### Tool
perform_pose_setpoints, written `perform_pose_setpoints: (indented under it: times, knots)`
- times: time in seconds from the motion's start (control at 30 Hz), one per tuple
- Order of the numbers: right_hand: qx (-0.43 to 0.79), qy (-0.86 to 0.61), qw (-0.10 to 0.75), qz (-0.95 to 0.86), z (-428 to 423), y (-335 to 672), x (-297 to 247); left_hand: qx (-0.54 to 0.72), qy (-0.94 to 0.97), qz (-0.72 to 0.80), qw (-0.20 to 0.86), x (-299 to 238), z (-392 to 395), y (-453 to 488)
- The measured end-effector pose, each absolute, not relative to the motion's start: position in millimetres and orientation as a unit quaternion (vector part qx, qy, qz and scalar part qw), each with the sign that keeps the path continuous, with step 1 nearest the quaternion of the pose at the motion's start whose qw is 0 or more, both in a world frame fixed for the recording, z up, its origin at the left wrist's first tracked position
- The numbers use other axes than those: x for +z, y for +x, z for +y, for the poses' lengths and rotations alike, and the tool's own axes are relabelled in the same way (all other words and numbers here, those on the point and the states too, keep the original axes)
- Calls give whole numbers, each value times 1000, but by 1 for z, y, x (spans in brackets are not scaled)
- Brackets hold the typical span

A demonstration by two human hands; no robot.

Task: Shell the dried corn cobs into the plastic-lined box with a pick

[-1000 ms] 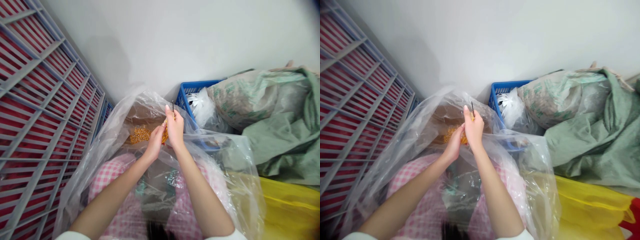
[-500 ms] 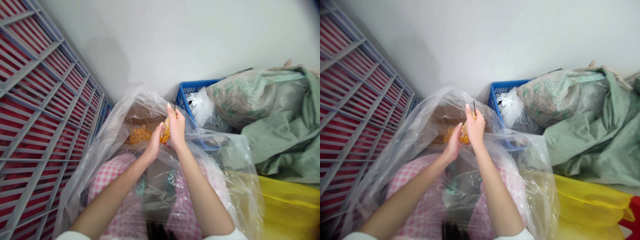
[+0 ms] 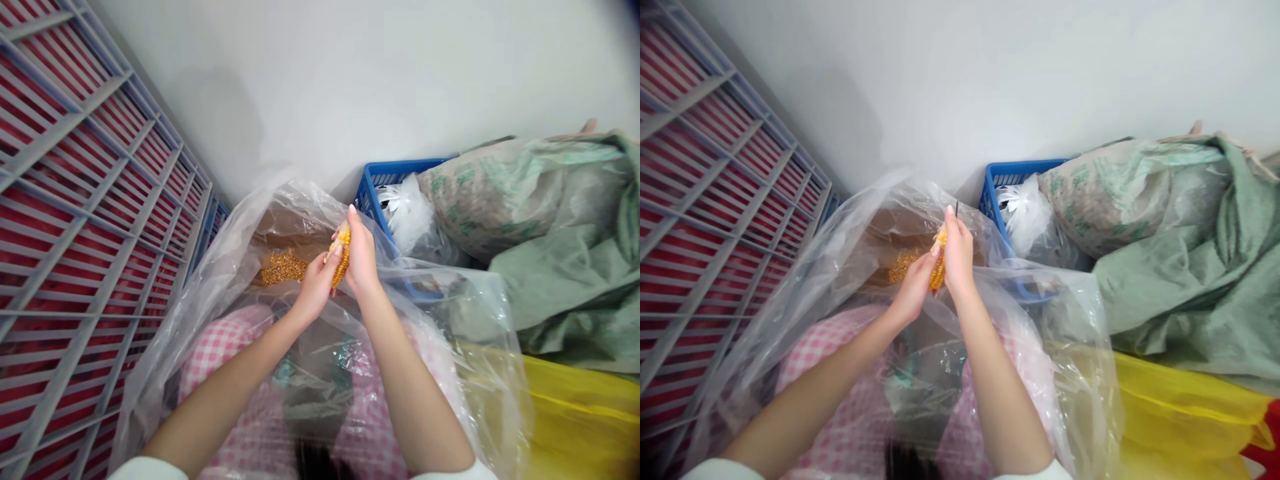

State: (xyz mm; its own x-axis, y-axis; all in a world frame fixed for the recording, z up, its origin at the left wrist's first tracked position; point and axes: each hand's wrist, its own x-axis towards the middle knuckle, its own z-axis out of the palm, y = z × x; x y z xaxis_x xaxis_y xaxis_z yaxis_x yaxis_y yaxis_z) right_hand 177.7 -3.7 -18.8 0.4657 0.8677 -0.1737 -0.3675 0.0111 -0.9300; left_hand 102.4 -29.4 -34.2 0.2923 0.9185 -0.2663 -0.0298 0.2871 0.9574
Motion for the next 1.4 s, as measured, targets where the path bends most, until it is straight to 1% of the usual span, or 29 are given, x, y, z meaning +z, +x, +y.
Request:
perform_pose_setpoints:
  times: [0.27, 0.4, 0.6, 1.07, 1.23, 1.4]
  knots:
    - [456, -538, 665, -247, -5, 175, -21, 341, 478, 486, 648, -30, -27, 100]
    - [435, -556, 656, -268, -5, 174, -23, 357, 469, 492, 641, -32, -27, 101]
    - [436, -554, 657, -268, -5, 176, -20, 371, 486, 477, 631, -33, -29, 103]
    - [434, -543, 673, -255, -6, 177, -19, 423, 407, 444, 677, -47, -28, 105]
    - [419, -558, 665, -266, -5, 178, -21, 383, 415, 438, 700, -46, -25, 105]
    - [428, -560, 658, -266, -6, 178, -22, 367, 463, 456, 665, -36, -27, 103]
